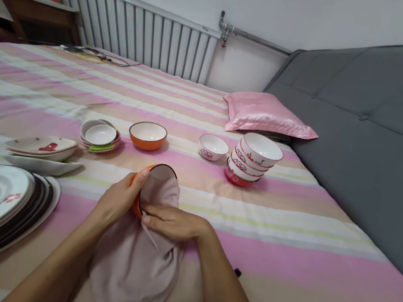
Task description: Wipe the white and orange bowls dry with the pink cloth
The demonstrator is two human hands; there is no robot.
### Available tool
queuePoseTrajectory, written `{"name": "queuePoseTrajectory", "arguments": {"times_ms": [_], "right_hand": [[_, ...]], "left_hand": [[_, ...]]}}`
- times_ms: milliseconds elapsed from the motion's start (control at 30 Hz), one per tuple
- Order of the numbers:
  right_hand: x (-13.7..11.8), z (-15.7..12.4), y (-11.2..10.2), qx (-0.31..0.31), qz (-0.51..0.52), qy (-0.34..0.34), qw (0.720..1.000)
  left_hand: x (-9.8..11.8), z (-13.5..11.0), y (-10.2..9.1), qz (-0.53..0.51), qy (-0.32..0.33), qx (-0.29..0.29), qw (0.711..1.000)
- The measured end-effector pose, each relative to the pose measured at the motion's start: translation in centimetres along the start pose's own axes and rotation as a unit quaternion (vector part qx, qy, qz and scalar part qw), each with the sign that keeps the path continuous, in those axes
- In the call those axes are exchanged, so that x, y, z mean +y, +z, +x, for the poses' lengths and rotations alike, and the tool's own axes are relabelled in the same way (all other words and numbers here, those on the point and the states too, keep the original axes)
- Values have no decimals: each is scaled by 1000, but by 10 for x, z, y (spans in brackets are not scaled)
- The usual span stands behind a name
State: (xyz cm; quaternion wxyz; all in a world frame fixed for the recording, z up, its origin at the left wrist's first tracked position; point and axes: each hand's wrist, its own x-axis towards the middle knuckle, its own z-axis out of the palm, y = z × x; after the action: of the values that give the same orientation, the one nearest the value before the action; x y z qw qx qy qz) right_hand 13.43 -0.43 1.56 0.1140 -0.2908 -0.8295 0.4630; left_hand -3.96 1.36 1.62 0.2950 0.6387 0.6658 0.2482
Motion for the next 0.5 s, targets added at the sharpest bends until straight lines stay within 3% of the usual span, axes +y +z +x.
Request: {"name": "queuePoseTrajectory", "arguments": {"times_ms": [133, 333, 500], "right_hand": [[0, -1, 2, -31, -112, 61, 991], [3, 7, 17, 47, -221, 157, 961], [6, 13, 24, 122, -227, 162, 953]], "left_hand": [[-1, 1, 0, -18, -8, -6, 1000], [-5, 5, 2, -50, -12, -6, 999], [-10, 8, 8, -161, 13, 33, 986]]}}
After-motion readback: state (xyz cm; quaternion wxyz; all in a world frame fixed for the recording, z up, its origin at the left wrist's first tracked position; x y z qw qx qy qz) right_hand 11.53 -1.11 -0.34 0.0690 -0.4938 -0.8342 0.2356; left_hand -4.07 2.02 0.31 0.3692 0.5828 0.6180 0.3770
